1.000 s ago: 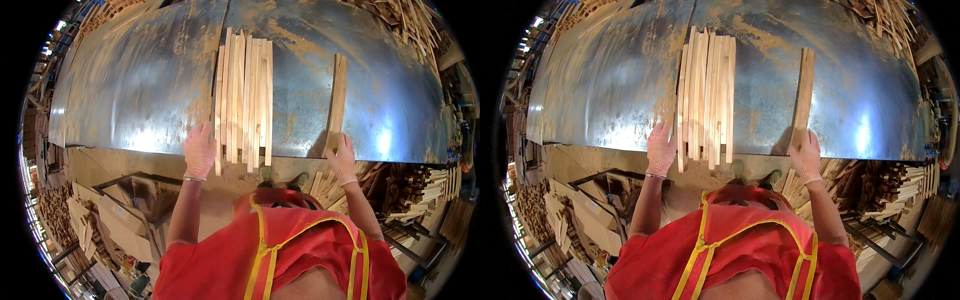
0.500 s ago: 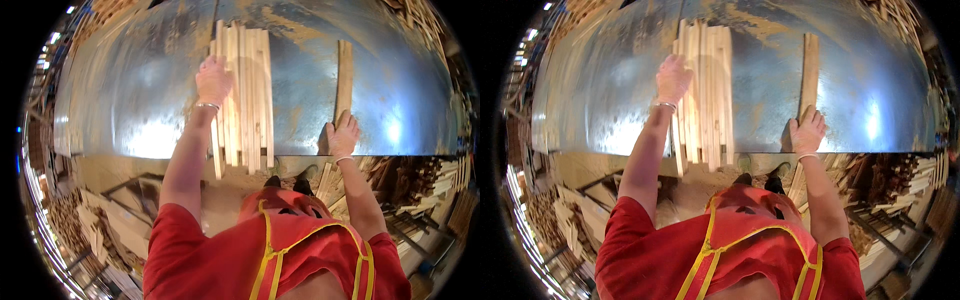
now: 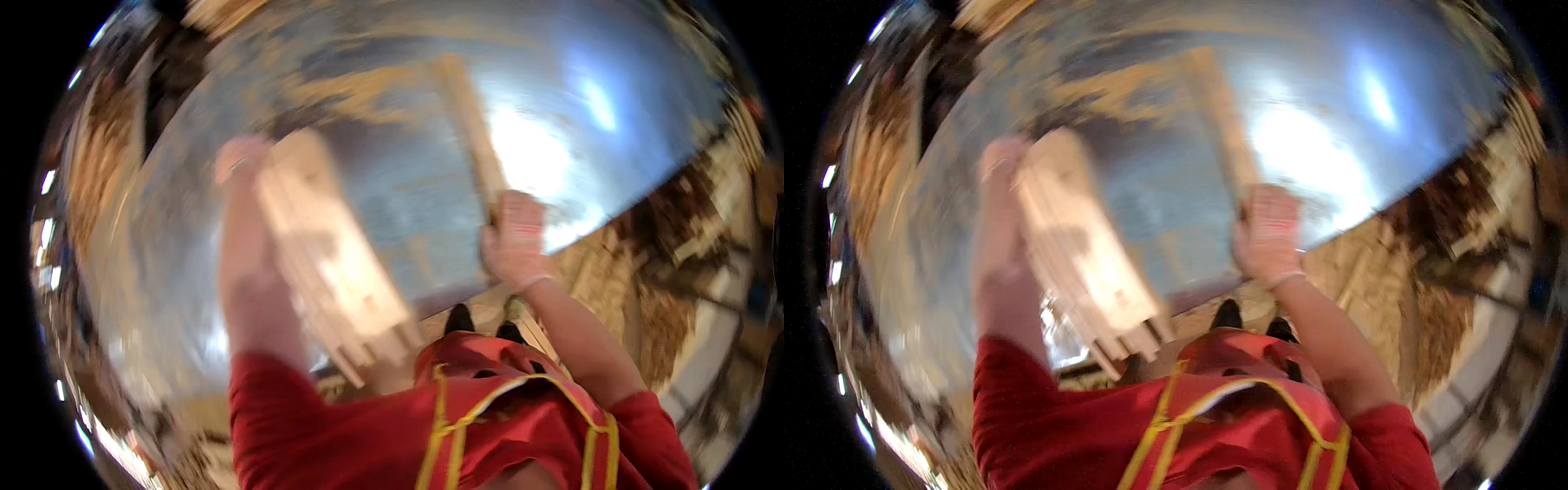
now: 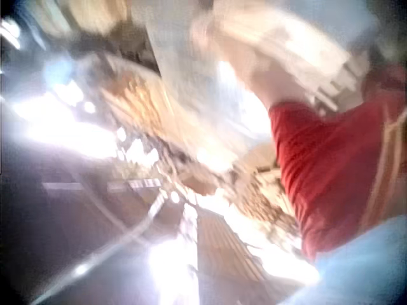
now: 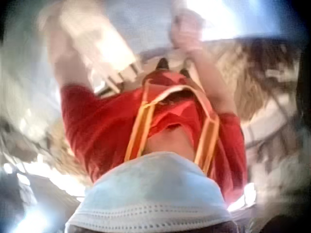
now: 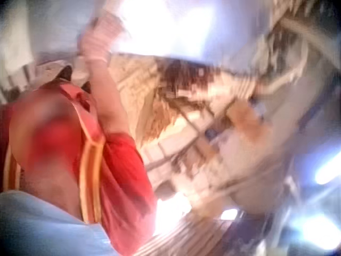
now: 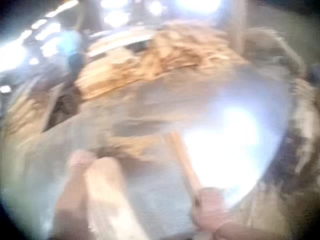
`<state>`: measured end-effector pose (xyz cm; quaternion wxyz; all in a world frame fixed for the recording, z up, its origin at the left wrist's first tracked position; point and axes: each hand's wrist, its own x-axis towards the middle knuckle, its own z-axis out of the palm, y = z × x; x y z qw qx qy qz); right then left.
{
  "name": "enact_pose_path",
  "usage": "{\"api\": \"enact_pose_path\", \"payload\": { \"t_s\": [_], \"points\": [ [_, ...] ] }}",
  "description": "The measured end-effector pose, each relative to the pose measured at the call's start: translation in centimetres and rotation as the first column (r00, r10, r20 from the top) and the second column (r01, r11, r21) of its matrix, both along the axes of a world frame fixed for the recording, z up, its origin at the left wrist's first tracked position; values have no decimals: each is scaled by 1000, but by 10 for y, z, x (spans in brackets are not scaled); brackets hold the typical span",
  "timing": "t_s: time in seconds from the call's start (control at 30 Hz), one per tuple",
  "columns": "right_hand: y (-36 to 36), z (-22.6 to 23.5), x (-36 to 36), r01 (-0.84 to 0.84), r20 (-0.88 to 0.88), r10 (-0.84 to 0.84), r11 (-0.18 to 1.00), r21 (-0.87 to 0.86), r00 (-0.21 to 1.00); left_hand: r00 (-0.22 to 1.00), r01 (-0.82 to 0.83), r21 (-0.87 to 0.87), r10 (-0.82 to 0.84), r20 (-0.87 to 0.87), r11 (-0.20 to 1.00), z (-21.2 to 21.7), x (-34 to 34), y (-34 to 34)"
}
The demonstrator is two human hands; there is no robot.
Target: The person sorts and stacks thin wooden slats on a metal table in a workshop. They pick up pieces from a pile, align them, and place them into neat stacks, occasionally moving to the floor to gather more wood.
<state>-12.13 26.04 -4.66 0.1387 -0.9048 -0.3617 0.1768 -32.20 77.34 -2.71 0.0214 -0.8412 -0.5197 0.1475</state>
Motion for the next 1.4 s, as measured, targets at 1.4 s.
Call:
{"api": "enact_pose_path", "payload": {
  "t_s": [1.4],
  "points": [
    [-493, 124, 82, 668, -603, -425, 700, 255, 675, 413, 739, -664, 702, 580, 115, 123, 384, -789]
  ]
}}
